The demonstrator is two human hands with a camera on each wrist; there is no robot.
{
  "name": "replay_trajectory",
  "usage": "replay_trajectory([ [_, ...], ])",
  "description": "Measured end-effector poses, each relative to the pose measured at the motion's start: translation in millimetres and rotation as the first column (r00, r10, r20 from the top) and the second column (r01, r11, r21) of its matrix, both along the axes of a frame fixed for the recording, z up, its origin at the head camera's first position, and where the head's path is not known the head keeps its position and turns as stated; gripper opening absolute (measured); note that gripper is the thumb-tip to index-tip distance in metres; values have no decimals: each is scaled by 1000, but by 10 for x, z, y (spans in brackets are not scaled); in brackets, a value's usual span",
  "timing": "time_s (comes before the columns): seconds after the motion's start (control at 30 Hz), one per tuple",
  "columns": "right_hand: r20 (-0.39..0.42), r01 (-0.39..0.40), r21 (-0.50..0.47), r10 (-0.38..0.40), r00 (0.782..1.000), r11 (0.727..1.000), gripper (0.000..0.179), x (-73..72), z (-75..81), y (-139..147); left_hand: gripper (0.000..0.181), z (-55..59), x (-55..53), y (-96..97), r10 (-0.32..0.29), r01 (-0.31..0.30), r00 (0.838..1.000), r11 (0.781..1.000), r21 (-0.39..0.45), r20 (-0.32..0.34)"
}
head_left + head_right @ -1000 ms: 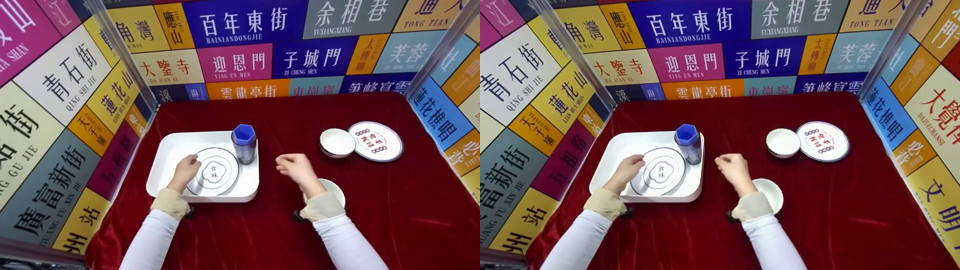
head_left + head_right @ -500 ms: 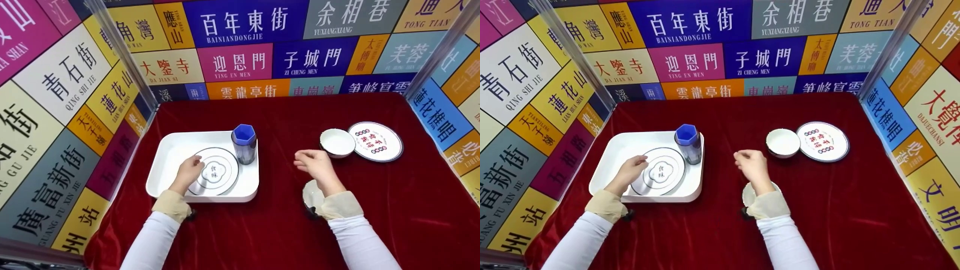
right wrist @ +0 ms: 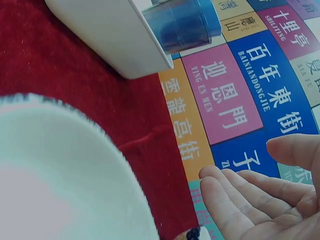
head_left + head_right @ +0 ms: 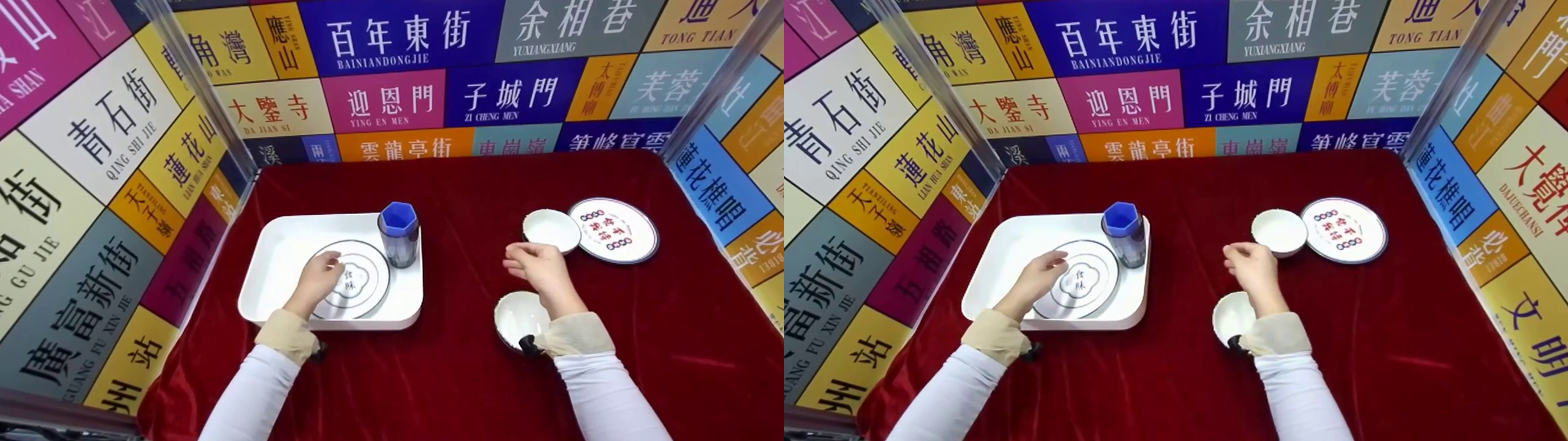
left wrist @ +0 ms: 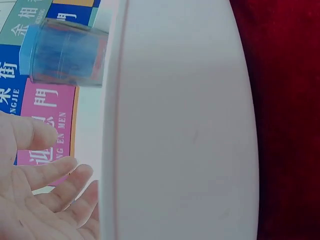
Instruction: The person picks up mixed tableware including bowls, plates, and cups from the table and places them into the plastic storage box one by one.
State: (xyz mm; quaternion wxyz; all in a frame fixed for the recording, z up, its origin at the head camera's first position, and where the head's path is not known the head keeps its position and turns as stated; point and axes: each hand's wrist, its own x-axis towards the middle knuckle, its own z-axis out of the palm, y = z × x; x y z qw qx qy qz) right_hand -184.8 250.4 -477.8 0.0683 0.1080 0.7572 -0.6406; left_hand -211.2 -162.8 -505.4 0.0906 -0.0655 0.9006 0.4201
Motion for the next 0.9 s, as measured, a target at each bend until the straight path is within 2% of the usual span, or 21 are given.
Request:
replay_trajectory([
  [0.17, 12, 13, -9, -13, 1000, 1000, 50, -6, -36, 102, 47, 24, 17, 58, -37, 35, 998, 998, -42, -53],
  [0.33, 21, 27, 0, -27, 999, 1000, 51, -15, -79, 221, 47, 49, 40, 96, -66, 63, 993, 997, -41, -95],
  [0.5, 32, 23, 41, -25, 999, 999, 54, -14, -118, 338, 47, 65, 55, 115, -82, 78, 992, 996, -36, -94],
  [0.63, 44, 32, 34, -33, 998, 999, 54, -21, -127, 426, 47, 91, 54, 143, -77, 76, 995, 997, -19, -70],
  [0.73, 50, 49, 11, -50, 998, 999, 53, -30, -134, 495, 47, 102, 42, 177, -75, 75, 995, 997, -9, -66],
  [0.9, 49, 110, -5, -110, 993, 994, 52, -36, -178, 598, 44, 111, 47, 246, -74, 73, 993, 997, -4, -95],
])
